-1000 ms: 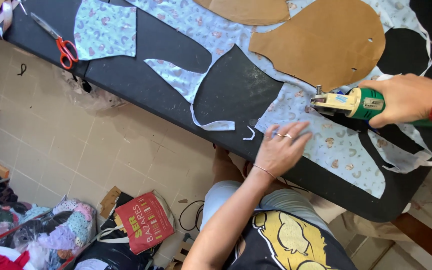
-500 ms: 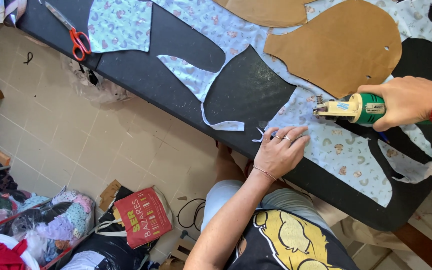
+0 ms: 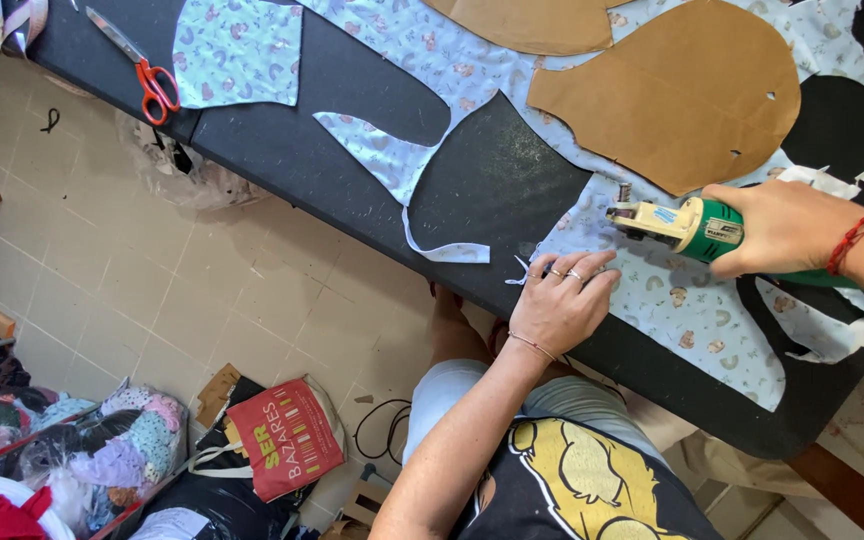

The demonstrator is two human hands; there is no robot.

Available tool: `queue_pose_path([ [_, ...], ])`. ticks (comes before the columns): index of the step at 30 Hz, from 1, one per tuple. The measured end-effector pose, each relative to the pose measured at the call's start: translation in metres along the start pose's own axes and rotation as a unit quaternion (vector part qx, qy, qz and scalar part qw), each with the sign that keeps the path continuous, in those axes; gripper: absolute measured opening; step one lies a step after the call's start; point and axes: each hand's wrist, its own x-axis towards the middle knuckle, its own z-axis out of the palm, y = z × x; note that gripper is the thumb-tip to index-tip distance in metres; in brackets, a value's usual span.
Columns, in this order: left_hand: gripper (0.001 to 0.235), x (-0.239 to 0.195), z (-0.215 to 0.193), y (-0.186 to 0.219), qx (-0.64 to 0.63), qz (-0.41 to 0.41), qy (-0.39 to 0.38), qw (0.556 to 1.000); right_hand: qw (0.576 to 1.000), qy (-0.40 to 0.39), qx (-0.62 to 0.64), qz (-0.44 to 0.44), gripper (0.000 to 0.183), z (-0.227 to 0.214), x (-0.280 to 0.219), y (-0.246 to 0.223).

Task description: Tracing patterns onto fabric with a pen and cutting them out using an electric rotary cutter

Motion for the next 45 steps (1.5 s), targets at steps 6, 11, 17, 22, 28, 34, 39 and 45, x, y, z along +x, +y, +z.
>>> queue_pose_path([
  [6, 0.007, 0.003, -0.002, 0.000, -0.016, 0.004, 0.012, 1.000, 0.996, -0.002, 0.084, 0.042, 0.055, -0.002, -0.010, -0.017],
  [11, 0.010, 0.003, -0.004, 0.000, -0.013, 0.005, 0.009, 1.000, 0.990, 0.035, 0.128, 0.036, 0.058, 0.004, -0.005, -0.024],
  [17, 0.010, 0.004, -0.004, 0.001, -0.014, 0.008, 0.008, 1.000, 0.983, 0.052, 0.172, 0.048, 0.049, -0.006, -0.008, -0.040],
  [22, 0.007, 0.004, -0.004, 0.002, -0.019, 0.005, 0.011, 1.000, 0.968, 0.132, 0.215, 0.010, 0.050, 0.007, 0.001, -0.045],
  [28, 0.012, 0.001, -0.004, -0.003, -0.024, 0.005, -0.020, 1.000, 0.925, 0.234, 0.298, -0.008, 0.061, 0.041, -0.037, -0.022],
  [34, 0.028, 0.000, -0.023, -0.042, -0.025, 0.005, -0.081, 0.996, 0.893, 0.195, 0.354, 0.198, 0.068, 0.144, -0.100, 0.001],
  [39, 0.028, 0.002, -0.036, -0.080, -0.013, 0.025, -0.071, 0.997, 0.834, 0.170, 0.417, 0.318, 0.067, 0.212, -0.128, -0.047],
  [45, 0.006, 0.019, -0.043, -0.103, -0.085, 0.189, -0.052, 0.977, 0.779, -0.002, 0.527, 0.340, 0.070, 0.141, -0.122, -0.145],
])
